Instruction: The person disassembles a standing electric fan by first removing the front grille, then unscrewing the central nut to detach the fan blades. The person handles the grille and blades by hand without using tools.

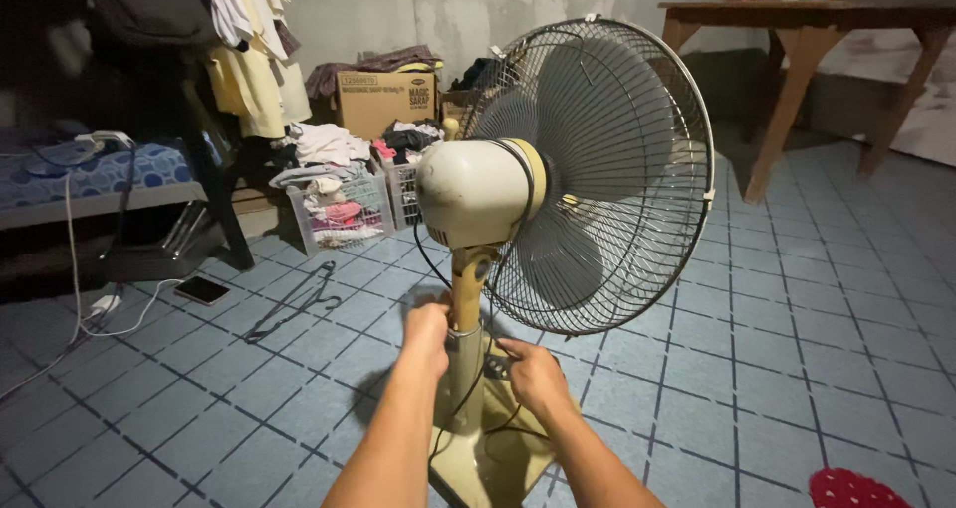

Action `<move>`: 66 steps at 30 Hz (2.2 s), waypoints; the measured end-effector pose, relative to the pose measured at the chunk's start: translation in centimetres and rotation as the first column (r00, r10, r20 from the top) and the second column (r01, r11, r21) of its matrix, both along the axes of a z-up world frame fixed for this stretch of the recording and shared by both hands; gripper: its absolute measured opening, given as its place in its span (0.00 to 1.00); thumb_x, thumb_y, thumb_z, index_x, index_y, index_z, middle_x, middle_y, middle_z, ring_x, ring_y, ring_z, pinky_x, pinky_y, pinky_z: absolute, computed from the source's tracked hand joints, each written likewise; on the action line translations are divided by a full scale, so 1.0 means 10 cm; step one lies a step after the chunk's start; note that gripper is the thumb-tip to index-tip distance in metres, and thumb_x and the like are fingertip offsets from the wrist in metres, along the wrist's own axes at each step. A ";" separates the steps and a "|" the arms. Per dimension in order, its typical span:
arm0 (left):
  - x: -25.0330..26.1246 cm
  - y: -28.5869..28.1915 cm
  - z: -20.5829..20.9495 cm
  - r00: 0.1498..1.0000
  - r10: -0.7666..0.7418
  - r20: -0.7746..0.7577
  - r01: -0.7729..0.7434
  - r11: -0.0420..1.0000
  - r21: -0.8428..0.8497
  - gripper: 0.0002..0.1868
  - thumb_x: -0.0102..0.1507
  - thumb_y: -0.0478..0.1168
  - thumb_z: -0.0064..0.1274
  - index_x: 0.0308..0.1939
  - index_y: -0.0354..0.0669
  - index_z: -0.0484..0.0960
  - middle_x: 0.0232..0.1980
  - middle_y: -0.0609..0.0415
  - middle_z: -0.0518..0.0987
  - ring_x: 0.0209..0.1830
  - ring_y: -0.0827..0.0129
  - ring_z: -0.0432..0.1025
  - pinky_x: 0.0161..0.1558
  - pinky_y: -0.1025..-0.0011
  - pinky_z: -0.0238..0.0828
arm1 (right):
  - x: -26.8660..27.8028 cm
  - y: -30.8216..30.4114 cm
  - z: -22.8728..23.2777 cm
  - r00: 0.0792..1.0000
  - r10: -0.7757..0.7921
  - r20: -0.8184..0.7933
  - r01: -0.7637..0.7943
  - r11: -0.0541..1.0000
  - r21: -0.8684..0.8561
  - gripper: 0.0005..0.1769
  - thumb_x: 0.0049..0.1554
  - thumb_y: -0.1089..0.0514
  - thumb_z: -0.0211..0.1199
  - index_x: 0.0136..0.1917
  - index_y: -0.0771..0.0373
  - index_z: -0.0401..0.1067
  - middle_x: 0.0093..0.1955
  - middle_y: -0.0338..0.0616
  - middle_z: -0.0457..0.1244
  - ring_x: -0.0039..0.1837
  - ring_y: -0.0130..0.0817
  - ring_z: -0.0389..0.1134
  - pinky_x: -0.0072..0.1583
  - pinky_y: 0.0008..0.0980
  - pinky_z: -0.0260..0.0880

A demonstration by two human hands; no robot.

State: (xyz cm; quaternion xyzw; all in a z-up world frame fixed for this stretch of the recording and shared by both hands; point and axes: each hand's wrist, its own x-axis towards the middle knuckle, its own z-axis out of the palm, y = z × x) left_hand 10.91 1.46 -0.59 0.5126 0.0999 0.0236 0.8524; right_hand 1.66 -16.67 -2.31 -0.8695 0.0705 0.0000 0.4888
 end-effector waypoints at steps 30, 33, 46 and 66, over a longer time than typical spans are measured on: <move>0.23 -0.08 -0.02 0.998 -0.032 0.056 0.021 0.985 0.173 0.09 0.62 0.34 0.49 0.41 0.37 0.84 0.40 0.48 0.82 0.33 0.61 0.73 0.35 0.57 0.71 | -0.41 -0.65 -1.81 0.971 -0.004 -0.239 -0.120 0.858 -0.499 0.25 0.52 0.45 0.64 0.55 0.64 0.74 0.55 0.60 0.69 0.60 0.58 0.70 0.61 0.52 0.72; 0.16 -0.08 0.02 1.000 -0.009 -0.020 0.012 0.992 0.127 0.10 0.62 0.34 0.49 0.43 0.38 0.84 0.41 0.50 0.81 0.35 0.61 0.73 0.36 0.56 0.73 | -0.41 -0.74 -2.00 0.969 0.013 -0.245 -0.130 0.874 -0.468 0.19 0.51 0.50 0.62 0.53 0.61 0.76 0.53 0.59 0.70 0.59 0.58 0.71 0.60 0.52 0.72; 0.22 -0.03 -0.12 0.997 0.071 -0.039 -0.063 0.981 0.185 0.15 0.59 0.30 0.52 0.48 0.31 0.84 0.46 0.48 0.82 0.44 0.60 0.75 0.42 0.61 0.73 | -0.53 -0.67 -2.15 0.992 -0.099 -0.080 0.052 0.887 -0.458 0.16 0.58 0.48 0.58 0.47 0.60 0.79 0.50 0.61 0.69 0.57 0.59 0.71 0.60 0.54 0.71; 0.16 0.03 0.15 0.952 -0.294 0.079 0.283 0.951 0.128 0.10 0.66 0.34 0.46 0.43 0.32 0.83 0.34 0.45 0.82 0.26 0.63 0.75 0.28 0.63 0.73 | 0.56 0.20 -0.21 0.959 0.178 0.220 -0.283 0.597 0.751 0.25 0.56 0.73 0.51 0.66 0.66 0.72 0.55 0.40 0.69 0.50 0.25 0.69 0.50 0.22 0.68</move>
